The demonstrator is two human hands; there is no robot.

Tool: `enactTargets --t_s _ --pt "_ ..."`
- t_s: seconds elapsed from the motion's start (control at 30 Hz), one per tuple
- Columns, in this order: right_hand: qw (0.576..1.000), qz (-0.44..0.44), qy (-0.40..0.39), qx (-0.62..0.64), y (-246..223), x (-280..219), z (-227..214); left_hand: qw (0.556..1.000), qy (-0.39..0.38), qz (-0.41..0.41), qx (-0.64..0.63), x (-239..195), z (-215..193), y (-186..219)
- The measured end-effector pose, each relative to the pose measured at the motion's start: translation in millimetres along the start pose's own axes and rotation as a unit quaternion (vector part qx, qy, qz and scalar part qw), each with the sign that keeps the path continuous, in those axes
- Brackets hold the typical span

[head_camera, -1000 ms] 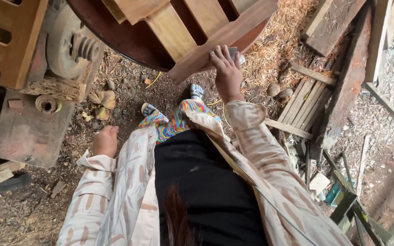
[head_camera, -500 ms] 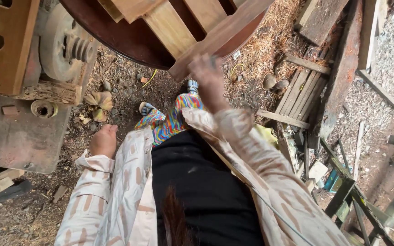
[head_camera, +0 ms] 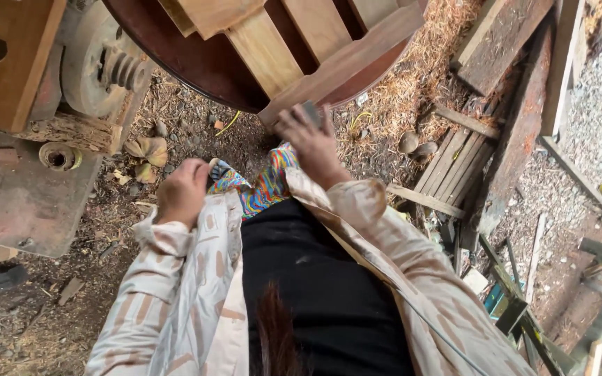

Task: The person sands a wooden piece with cutouts using a sanding block. They work on the top surface and edges, then flip the piece over to sand the other side.

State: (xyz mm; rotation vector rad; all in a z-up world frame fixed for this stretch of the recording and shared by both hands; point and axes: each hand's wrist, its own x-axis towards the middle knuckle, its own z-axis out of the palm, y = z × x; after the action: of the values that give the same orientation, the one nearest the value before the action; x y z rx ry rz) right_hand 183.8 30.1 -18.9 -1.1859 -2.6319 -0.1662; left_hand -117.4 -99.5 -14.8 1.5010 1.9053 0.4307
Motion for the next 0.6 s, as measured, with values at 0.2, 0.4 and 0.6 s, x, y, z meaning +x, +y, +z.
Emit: enactTargets --t_s 0.2,0.4,0.6 --pt "0.986 0.131 -0.011 -0.105 144.6 7.4 23.5 0.979 0.082 0.175 0.07 43.8 12.1 93.3" --pt "0.983 -0.126 0.062 0.116 23.0 7.5 15.3 0.984 0.1 0.129 0.078 70.8 44.2 126.9" --pt "0.994 0.05 0.096 0.032 166.1 18.6 31.7 0.982 0.109 0.122 0.097 87.9 63.1 109.7"
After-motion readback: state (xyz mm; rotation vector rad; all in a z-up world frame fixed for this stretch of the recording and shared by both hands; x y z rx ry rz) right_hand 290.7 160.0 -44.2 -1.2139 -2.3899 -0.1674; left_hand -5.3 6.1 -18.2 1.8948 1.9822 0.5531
